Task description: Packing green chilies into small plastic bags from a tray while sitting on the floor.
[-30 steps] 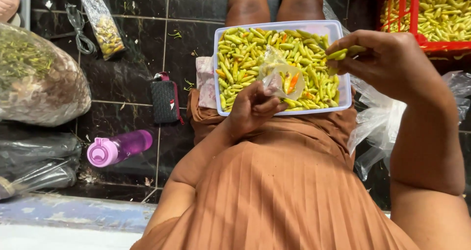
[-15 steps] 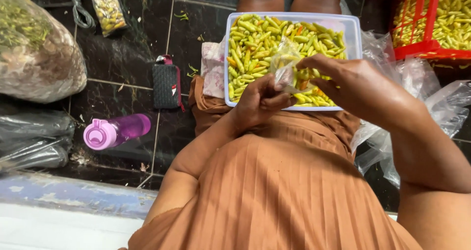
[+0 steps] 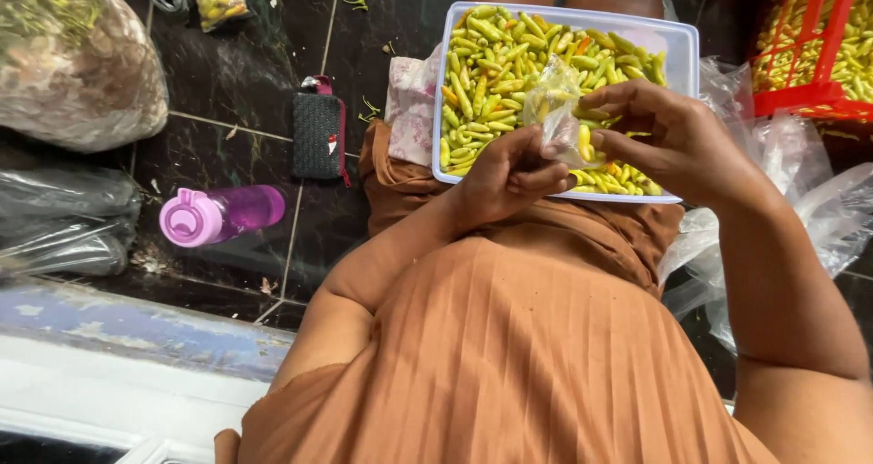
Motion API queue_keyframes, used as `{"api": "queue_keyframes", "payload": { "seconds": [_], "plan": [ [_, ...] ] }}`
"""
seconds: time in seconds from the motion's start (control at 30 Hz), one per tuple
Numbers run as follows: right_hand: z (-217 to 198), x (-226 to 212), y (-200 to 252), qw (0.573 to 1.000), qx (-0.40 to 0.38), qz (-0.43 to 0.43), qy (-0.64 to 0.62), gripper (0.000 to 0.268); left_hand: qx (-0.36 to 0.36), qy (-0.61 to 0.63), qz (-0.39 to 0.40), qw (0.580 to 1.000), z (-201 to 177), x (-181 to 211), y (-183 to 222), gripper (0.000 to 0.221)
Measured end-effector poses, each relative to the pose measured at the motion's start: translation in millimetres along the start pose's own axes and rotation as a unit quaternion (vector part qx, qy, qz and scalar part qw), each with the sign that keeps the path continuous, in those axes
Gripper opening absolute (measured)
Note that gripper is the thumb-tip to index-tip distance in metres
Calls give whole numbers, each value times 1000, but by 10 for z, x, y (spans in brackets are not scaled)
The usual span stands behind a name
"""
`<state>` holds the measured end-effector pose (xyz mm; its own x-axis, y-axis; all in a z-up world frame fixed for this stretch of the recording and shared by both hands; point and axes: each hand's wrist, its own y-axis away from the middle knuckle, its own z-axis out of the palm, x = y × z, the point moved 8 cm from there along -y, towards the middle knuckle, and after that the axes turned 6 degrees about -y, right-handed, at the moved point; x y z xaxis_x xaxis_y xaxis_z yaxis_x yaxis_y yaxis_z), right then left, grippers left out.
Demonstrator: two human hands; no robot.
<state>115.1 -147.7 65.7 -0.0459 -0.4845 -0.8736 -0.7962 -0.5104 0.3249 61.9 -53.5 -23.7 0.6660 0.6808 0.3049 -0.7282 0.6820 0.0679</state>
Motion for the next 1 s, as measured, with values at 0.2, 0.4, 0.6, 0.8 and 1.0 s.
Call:
{"api": "queue_keyframes", "payload": {
  "seconds": [0.2,0.4,0.6,0.8,1.0],
  "plan": [
    [-164,-440,185,980,48,-114,154,28,-1,-28,8,1000,57,25,12,24],
    [-289,-850,460,934,116,-209,267,14,-43,-43,27,998,195,27,9,21],
    [-298,-847,401,922,141,-250,261,14,-20,-32,7,999,131,14,30,24],
    [-305,-862,471,912,157,-274,263,14,-11,-100,16,995,225,105,94,38],
    [-316,-828,458,919,145,-287,231,12,-33,-324,183,927,423,287,160,8]
  ]
}}
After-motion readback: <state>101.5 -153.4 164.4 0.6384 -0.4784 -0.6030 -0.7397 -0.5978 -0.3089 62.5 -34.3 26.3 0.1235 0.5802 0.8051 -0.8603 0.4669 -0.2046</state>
